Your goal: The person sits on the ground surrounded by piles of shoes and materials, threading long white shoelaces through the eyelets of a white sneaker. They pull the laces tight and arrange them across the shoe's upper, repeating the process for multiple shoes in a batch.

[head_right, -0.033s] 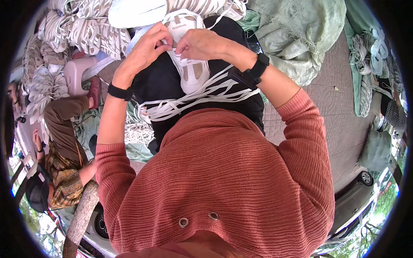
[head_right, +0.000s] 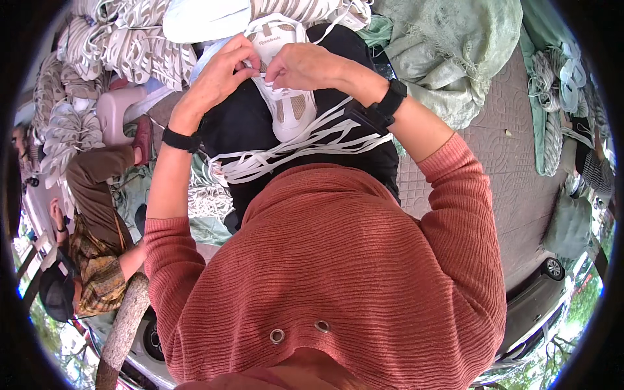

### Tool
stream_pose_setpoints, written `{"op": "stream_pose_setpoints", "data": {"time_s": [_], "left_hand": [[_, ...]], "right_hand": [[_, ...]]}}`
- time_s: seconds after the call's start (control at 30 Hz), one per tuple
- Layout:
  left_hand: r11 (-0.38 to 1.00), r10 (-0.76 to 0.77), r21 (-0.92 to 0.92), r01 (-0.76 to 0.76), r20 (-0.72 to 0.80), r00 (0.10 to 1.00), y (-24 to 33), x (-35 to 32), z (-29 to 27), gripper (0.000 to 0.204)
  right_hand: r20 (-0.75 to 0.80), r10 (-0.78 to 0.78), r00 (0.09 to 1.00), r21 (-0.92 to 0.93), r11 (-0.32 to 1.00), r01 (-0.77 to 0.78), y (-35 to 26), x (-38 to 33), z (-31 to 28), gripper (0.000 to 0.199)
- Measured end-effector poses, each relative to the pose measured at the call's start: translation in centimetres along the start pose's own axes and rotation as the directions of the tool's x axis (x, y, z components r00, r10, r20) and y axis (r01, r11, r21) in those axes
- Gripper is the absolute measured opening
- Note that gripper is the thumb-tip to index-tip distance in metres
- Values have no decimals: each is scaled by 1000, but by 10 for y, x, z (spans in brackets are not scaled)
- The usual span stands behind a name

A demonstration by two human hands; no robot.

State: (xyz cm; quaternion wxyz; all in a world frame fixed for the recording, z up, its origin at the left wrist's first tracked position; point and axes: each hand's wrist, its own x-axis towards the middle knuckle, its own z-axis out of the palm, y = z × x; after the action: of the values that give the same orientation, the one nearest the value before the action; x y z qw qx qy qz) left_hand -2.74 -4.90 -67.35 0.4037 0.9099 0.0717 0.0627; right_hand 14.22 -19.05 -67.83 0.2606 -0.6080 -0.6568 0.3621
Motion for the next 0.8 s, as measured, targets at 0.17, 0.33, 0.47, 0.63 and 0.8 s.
{"op": "stream_pose_setpoints", "data": {"time_s": [0.17,0.33,0.47,0.63,0.8], "left_hand": [[998,-68,9,68,11,998,13,-1,-4,15],[969,7,247,-7,2,1000,24,3,-1,18],[959,46,281,-42,-8,999,32,7,6,19],[968,-3,252,13,-42,999,33,11,14,20],[975,5,222,13,-81,997,39,12,18,27]], "right_hand": [[-36,58,998,38,998,-57,18,-20,-28,18],[-244,-58,968,38,997,69,35,-45,-28,14],[-359,-160,920,-149,982,113,44,-47,-21,15],[-402,7,916,-25,1000,-18,40,-41,-27,41],[-301,-36,953,-104,995,5,56,-40,-18,28]]}}
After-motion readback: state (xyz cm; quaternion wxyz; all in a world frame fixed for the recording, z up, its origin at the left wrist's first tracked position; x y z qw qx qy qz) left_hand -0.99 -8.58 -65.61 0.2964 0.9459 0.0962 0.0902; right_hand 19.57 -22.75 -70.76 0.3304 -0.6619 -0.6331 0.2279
